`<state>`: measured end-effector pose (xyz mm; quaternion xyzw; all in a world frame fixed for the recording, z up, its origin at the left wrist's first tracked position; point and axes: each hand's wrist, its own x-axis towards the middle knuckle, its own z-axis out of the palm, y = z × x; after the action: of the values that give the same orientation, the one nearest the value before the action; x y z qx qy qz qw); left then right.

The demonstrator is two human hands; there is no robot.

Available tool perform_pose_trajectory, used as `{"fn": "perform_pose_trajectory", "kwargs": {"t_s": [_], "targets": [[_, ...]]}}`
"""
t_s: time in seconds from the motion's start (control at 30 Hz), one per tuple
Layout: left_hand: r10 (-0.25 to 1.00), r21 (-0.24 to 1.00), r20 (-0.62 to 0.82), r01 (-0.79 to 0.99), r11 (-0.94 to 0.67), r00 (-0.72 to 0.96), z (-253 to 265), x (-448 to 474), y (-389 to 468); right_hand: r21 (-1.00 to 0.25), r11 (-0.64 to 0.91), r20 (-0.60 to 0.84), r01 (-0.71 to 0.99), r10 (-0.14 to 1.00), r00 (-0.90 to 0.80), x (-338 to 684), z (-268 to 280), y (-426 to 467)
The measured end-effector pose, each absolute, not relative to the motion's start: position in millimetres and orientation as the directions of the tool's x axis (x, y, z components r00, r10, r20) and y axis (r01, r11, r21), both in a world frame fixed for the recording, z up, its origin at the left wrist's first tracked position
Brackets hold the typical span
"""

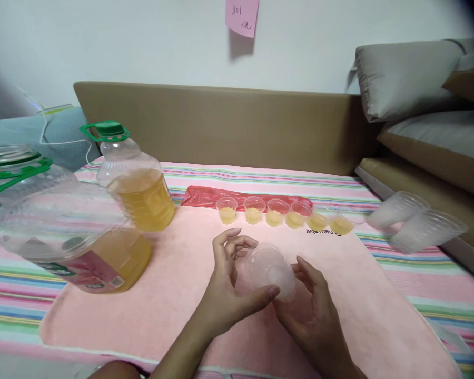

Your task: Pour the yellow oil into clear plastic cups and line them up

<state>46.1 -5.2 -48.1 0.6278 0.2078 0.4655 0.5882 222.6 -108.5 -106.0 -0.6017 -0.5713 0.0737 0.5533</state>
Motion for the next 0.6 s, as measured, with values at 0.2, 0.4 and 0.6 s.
{"fn": "perform_pose_trajectory", "kwargs": {"t_s": [0.2,0.4,0.6], "targets": [[0.803,0.917,0.368,-0.329,-0.228,0.469,-44.0,45.2,-5.4,-0.753,0.265,0.544,0.602,0.765,0.345,222.3,-106.8,-107.5],[0.832,0.841,0.432,-0.489,-0.232,0.348,-30.0,34.9,5.2,-0.763,0.234,0.524,0.603,0.77,0.364,223.5,-104.8,-106.8],[0.876,0.794,0.437,-0.545,-0.268,0.205,-20.7,9.5,27.0,-0.843,0.146,0.428,0.519,0.764,0.482,228.7,-101.0,-105.8]]}}
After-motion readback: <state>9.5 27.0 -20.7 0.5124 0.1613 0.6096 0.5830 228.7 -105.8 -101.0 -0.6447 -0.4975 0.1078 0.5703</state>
